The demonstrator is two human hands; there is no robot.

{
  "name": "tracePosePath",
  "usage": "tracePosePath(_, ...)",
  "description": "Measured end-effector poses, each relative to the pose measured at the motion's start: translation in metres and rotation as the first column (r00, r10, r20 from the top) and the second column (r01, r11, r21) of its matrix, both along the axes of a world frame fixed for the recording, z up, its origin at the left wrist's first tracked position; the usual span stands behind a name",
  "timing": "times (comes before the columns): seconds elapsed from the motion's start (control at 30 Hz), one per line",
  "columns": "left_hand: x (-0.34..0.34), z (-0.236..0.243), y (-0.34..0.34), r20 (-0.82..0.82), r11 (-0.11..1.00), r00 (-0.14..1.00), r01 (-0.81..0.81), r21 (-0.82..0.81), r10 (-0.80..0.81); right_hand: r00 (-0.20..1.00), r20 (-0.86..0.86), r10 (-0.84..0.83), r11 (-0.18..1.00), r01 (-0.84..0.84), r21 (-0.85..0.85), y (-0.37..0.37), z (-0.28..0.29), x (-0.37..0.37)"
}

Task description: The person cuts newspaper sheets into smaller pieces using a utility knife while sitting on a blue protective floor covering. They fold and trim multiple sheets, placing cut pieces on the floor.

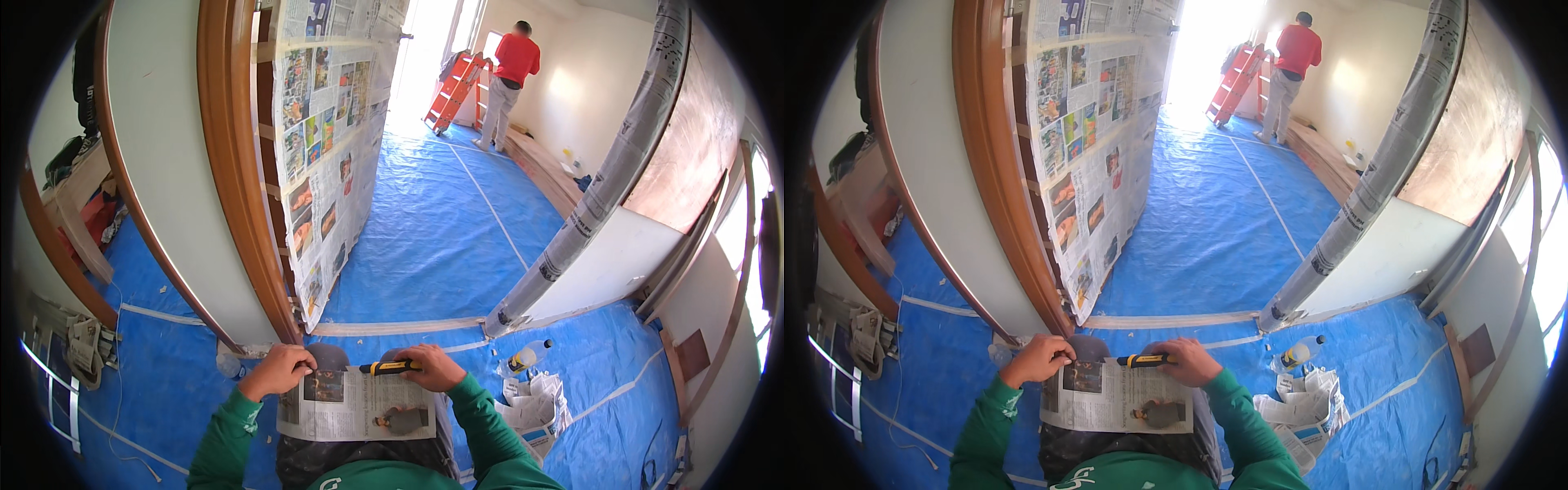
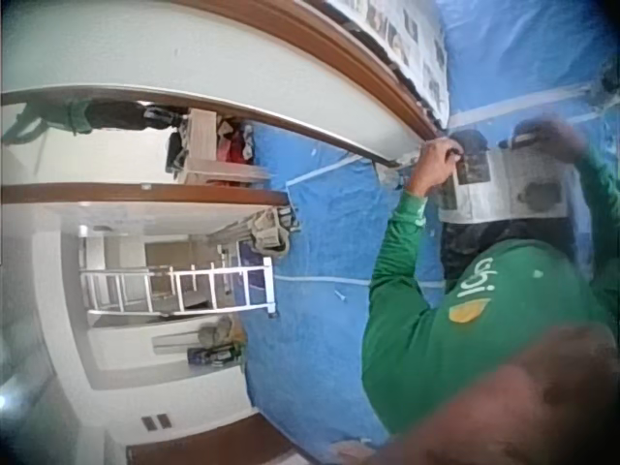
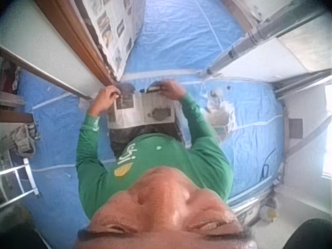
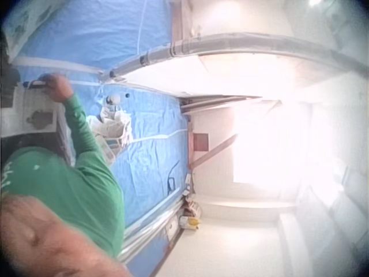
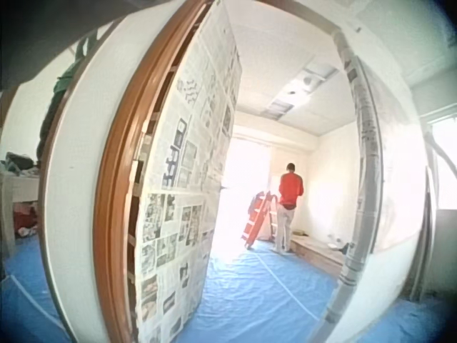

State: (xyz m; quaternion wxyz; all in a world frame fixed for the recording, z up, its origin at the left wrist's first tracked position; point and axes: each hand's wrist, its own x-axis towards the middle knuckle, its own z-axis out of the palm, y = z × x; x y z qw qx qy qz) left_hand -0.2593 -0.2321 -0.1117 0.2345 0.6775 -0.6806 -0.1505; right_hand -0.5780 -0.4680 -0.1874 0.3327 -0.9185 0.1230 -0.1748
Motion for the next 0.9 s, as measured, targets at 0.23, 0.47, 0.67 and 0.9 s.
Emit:
tracePosePath(0.23,0.005,0.017,-0.052,0.207,0.976,0.964,0.13,0.177,-0.166,0.966,0.094,-0.24,0.957,0.219,0.189,0.062,-0.027,-0.04)
tracePosePath(0.47,-0.03,0.006,-0.106,0.376,0.923,0.843,0.339,0.181,-0.384,0.874,0.081,-0.48,0.844,0.434,0.316,0.122,-0.046,-0.074)
tracePosePath(0.67,-0.075,0.012,-0.143,0.511,0.83,0.695,0.554,0.067,-0.505,0.859,-0.034,-0.511,0.778,0.479,0.407,0.138,-0.042,-0.098)
tracePosePath(0.9,-0.115,0.041,-0.16,0.561,0.705,0.559,0.707,0.063,-0.611,0.84,0.01,-0.542,0.719,0.458,0.523,0.173,-0.049,-0.113)
